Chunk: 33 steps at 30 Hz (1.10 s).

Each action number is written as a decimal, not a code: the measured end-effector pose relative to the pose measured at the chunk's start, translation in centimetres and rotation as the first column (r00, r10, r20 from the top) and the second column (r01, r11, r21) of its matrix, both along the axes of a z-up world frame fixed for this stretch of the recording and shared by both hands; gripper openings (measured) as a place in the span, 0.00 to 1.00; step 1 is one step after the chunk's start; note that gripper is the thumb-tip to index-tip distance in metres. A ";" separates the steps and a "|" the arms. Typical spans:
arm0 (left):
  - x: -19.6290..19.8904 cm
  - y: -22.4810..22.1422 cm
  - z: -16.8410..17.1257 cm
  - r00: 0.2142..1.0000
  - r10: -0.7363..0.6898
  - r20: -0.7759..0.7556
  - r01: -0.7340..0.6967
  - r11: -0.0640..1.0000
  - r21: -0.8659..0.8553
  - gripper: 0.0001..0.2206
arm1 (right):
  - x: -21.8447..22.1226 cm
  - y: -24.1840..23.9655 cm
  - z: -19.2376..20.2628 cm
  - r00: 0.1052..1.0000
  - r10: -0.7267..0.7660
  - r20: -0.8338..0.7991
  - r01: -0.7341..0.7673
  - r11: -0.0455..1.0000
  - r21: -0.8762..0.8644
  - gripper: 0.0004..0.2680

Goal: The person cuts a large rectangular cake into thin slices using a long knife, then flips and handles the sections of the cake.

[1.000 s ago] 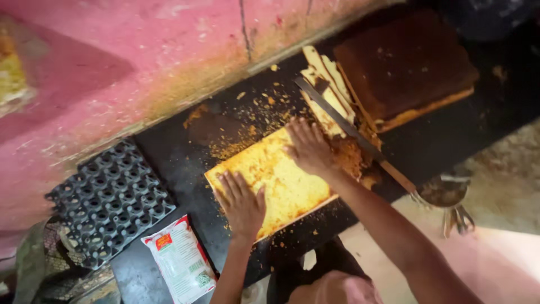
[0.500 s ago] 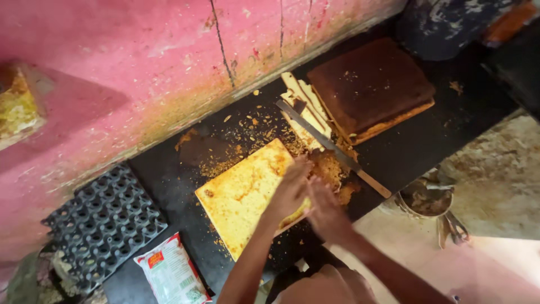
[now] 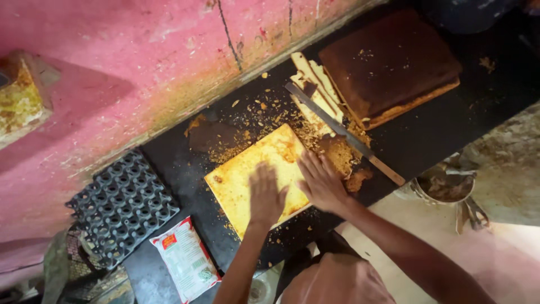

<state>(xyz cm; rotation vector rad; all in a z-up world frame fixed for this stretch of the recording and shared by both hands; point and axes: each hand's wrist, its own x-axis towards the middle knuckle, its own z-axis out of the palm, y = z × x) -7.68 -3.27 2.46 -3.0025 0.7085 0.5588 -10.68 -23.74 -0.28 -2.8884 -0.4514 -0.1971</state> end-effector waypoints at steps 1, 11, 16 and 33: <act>1.3 -1.8 -0.3 0.998 -0.057 0.005 0.057 0.998 -0.015 0.34 | -2.2 -0.1 0.4 0.999 0.000 0.041 -0.002 0.998 0.060 0.24; 7.6 -4.5 -0.8 0.981 -0.188 0.054 0.169 0.679 -0.715 0.27 | -4.8 0.7 3.0 0.999 0.015 -0.043 -0.005 0.976 0.218 0.24; 2.5 4.6 0.0 0.959 0.063 0.277 0.021 0.957 -0.291 0.30 | 6.0 4.6 -1.4 0.985 0.078 -0.155 -0.082 0.996 -0.017 0.26; 3.7 6.6 -6.7 0.807 -0.108 0.581 0.187 0.979 -0.078 0.32 | -1.9 -7.6 4.9 0.748 -0.242 -0.618 0.358 -0.637 0.683 0.35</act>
